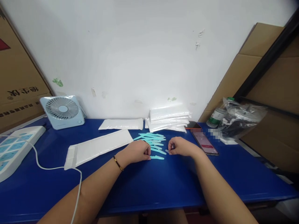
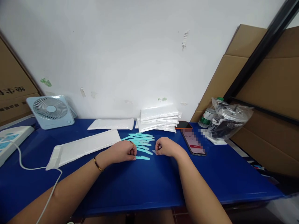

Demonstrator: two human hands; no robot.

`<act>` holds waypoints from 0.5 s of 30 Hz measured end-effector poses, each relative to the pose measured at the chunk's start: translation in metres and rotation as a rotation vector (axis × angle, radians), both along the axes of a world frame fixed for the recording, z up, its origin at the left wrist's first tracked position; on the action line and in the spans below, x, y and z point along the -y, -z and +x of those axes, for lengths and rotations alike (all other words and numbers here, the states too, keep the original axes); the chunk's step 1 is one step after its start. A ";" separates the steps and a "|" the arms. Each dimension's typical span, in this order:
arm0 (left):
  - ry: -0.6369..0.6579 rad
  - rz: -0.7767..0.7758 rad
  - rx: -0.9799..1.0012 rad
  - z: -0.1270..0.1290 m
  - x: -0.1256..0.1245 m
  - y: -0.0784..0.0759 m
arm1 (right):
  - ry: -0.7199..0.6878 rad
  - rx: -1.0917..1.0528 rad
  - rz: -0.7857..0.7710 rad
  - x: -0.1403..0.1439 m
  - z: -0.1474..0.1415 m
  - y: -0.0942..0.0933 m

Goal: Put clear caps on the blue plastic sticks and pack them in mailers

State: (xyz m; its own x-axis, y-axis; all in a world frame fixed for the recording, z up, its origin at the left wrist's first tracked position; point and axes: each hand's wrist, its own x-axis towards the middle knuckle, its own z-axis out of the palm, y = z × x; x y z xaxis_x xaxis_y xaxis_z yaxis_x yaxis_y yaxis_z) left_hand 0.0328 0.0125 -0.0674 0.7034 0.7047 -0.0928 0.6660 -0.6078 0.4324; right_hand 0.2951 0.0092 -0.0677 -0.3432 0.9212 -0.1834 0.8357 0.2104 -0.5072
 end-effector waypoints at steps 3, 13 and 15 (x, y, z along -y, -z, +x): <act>-0.038 -0.056 -0.012 0.003 0.002 -0.001 | -0.005 0.007 -0.109 0.001 0.000 0.000; -0.140 -0.060 0.056 0.001 -0.008 -0.002 | -0.110 -0.309 -0.204 0.005 -0.008 -0.007; -0.137 -0.053 0.063 0.001 -0.007 -0.002 | -0.111 -0.326 -0.192 0.005 -0.011 -0.007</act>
